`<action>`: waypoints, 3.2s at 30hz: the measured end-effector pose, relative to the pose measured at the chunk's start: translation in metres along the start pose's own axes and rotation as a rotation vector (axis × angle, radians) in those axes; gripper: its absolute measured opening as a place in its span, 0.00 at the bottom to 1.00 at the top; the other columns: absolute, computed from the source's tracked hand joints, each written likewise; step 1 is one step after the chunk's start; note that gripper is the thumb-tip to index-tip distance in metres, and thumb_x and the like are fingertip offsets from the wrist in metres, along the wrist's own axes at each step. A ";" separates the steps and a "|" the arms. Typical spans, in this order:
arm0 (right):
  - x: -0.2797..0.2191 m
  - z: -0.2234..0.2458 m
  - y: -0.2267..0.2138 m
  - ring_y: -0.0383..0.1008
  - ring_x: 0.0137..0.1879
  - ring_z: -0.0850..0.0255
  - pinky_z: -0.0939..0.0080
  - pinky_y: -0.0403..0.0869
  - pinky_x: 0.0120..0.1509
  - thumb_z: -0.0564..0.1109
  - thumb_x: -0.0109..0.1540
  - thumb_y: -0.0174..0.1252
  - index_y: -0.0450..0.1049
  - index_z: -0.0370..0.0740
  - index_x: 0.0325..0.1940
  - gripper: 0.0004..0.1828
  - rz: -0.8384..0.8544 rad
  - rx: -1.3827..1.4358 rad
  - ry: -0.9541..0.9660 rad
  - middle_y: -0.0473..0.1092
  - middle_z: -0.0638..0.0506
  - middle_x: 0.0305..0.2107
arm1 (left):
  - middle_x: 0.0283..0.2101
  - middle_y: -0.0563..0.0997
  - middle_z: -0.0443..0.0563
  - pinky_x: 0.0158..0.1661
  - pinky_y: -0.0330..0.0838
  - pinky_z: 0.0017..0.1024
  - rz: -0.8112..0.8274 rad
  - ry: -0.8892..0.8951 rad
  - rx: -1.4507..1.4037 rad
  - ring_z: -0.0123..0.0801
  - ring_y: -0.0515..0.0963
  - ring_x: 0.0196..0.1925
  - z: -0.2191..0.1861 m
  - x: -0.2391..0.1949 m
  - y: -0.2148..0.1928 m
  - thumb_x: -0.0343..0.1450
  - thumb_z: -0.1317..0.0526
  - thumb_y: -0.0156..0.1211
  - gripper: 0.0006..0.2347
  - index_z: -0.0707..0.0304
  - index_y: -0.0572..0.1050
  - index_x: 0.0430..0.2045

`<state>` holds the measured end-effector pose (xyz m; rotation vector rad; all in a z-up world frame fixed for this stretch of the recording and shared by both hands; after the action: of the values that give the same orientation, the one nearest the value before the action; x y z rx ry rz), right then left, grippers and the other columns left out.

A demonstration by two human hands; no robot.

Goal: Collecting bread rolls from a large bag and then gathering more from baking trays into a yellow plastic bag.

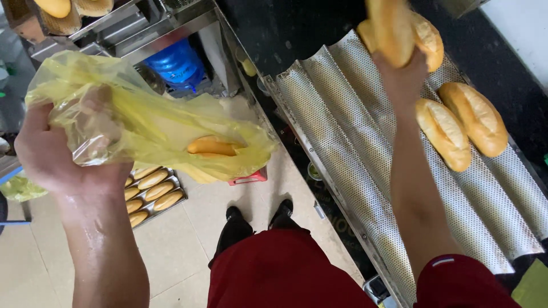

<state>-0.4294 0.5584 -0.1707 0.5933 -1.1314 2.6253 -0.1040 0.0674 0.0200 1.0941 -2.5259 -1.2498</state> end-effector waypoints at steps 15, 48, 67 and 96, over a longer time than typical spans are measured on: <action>-0.009 -0.076 0.028 0.68 0.76 0.57 0.60 0.67 0.80 0.54 0.72 0.67 0.56 0.31 0.79 0.41 0.461 1.025 0.456 0.66 0.45 0.71 | 0.41 0.80 0.59 0.44 0.81 0.37 0.153 0.122 0.160 0.39 0.81 0.38 -0.015 0.017 -0.018 0.79 0.70 0.45 0.09 0.78 0.74 0.44; -0.139 -0.151 -0.156 0.72 0.60 0.44 0.43 0.68 0.67 0.65 0.61 0.76 0.71 0.29 0.67 0.44 0.056 -0.367 0.227 0.72 0.35 0.54 | 0.46 0.80 0.66 0.50 0.79 0.43 0.253 -0.353 -0.047 0.48 0.81 0.46 0.027 0.101 -0.037 0.79 0.65 0.41 0.14 0.79 0.72 0.51; -0.087 -0.203 -0.197 0.66 0.64 0.48 0.49 0.65 0.67 0.65 0.66 0.63 0.67 0.28 0.68 0.41 0.268 0.135 0.366 0.66 0.39 0.58 | 0.41 0.78 0.65 0.47 0.78 0.41 0.171 -0.287 -0.058 0.49 0.80 0.41 0.035 0.116 -0.056 0.77 0.65 0.41 0.13 0.78 0.72 0.47; -0.021 0.057 0.063 0.63 0.73 0.51 0.49 0.62 0.74 0.69 0.66 0.50 0.66 0.45 0.71 0.37 0.652 0.314 0.187 0.65 0.46 0.67 | 0.44 0.82 0.65 0.49 0.80 0.39 -0.094 -0.165 0.089 0.44 0.83 0.44 0.021 0.049 -0.018 0.79 0.66 0.42 0.15 0.82 0.71 0.52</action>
<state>-0.4169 0.4731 -0.1853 0.0027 -0.9794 3.3585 -0.1378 0.0421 -0.0169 1.1870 -2.7041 -1.3136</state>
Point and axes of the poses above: each hand's wrist, its own x-axis towards the middle knuckle, its own y-axis out of the palm, z = x × y, the point moved 9 cm from there along x, towards the middle knuckle
